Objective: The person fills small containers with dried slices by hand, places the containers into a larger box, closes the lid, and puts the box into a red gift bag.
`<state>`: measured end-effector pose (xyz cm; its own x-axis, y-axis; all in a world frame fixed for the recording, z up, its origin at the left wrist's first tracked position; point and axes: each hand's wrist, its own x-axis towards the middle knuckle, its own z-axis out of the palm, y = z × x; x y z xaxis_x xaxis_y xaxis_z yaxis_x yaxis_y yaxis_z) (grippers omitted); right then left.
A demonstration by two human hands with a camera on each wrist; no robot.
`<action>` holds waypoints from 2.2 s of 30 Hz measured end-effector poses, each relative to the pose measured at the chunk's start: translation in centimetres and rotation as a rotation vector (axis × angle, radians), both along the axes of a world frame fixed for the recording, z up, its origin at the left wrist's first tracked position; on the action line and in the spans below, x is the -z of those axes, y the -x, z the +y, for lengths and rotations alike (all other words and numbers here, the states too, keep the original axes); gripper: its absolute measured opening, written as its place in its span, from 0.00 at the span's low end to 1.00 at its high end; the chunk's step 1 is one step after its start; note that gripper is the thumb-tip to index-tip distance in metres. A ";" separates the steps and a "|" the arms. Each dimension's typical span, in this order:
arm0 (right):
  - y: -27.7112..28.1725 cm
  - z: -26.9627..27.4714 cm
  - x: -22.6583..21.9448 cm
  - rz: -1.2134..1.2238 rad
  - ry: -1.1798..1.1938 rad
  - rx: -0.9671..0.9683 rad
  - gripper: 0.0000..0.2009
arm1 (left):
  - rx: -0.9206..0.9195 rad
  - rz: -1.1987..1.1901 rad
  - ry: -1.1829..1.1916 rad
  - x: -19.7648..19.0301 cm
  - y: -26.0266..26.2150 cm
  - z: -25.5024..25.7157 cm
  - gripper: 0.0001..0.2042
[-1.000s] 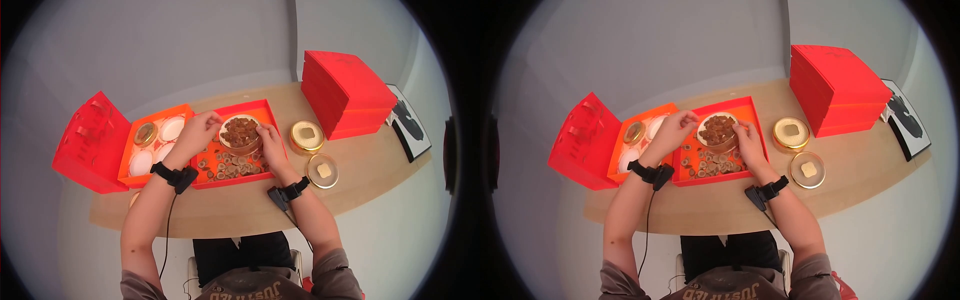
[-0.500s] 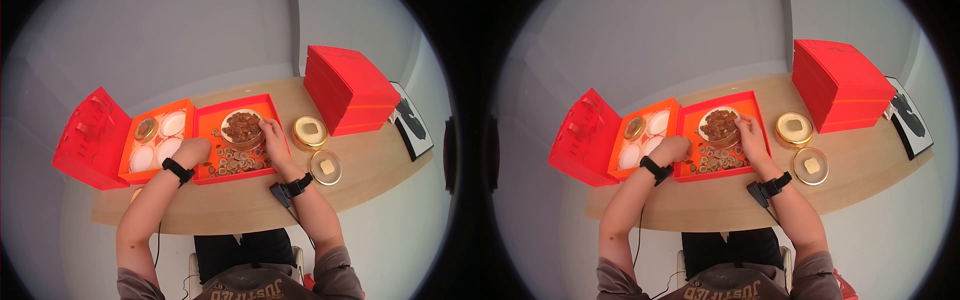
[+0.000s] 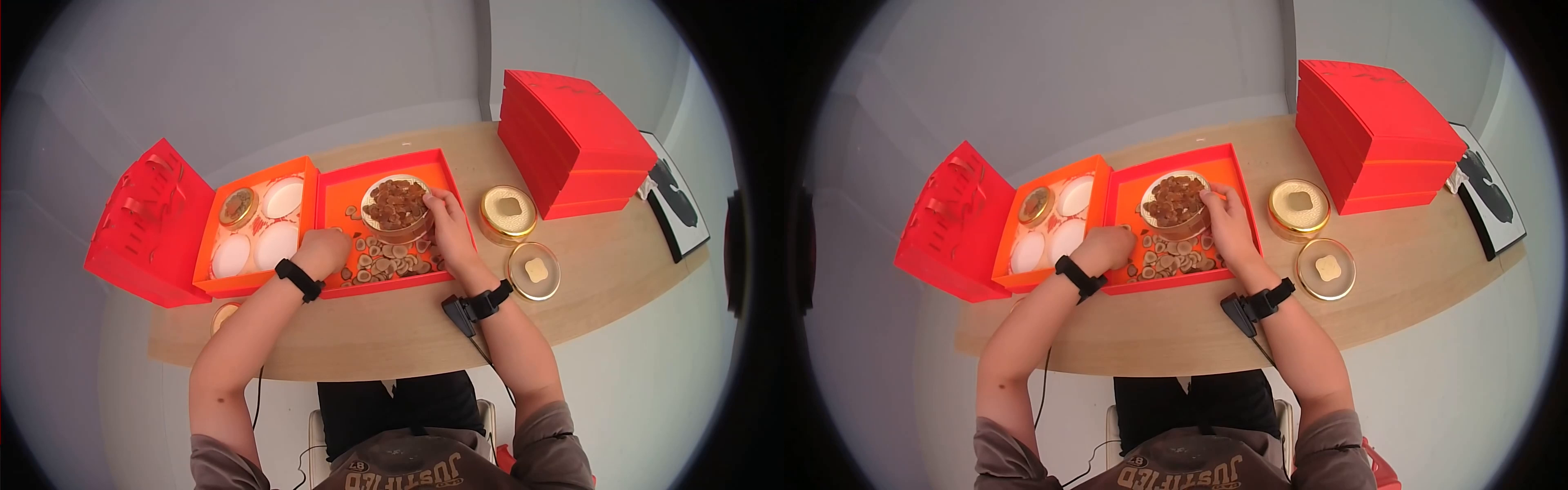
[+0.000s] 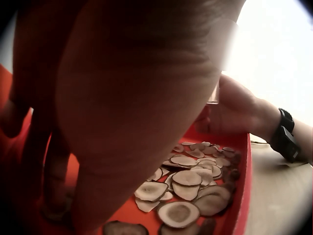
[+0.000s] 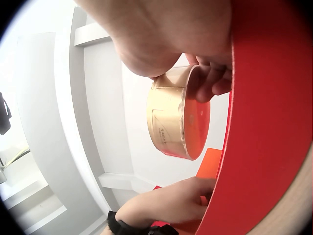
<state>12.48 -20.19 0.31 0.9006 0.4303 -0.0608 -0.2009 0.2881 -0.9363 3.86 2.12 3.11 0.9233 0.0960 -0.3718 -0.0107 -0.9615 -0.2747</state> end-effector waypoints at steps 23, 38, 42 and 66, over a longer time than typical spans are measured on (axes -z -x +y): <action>0.0 0.0 0.0 -0.011 0.071 0.015 0.22 | -0.174 -0.565 0.859 -7.4 -2.6 -1.2 0.11; -0.2 0.0 0.1 -0.028 0.037 0.083 0.21 | -0.174 -0.179 0.206 -1.3 -3.5 -1.3 0.10; 0.2 -0.1 -0.3 -0.034 0.054 0.097 0.21 | -0.138 -0.220 0.194 0.0 -3.7 -1.2 0.17; 0.3 0.0 -0.8 -0.018 0.013 0.080 0.23 | 0.053 -0.708 0.782 -7.3 -2.0 -2.8 0.07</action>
